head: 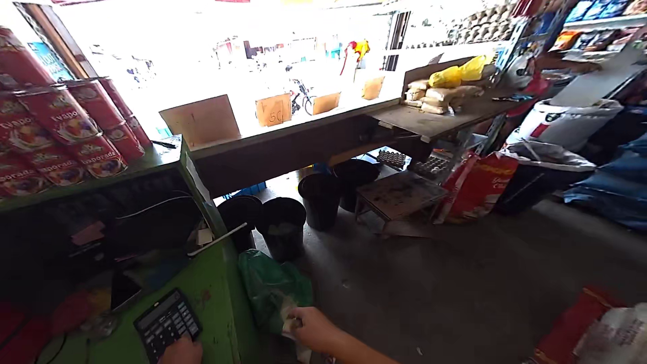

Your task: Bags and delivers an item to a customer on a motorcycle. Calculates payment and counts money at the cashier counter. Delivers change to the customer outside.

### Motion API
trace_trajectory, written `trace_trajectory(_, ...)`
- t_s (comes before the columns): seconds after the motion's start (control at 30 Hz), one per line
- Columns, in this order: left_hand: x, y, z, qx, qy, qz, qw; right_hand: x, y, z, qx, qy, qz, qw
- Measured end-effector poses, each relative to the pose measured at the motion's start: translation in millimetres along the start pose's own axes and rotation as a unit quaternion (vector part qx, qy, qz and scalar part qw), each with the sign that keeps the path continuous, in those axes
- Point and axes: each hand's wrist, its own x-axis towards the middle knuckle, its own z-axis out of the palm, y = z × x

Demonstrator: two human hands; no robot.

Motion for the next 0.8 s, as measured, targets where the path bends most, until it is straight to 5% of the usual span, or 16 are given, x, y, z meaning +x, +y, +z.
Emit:
trace_trajectory(0.23,-5,2,12,0.001,0.017,-0.004,1.0,-4,9,43,0.024,-0.06,-0.013,0.998)
trace_trajectory(0.63,-11,9,32,0.056,0.083,0.01,0.995,0,12,57,0.026,-0.131,-0.011,0.991)
trace_trajectory(0.8,-28,24,5,-0.013,0.039,0.014,0.999,-2,9,54,0.046,-0.084,-0.015,0.995)
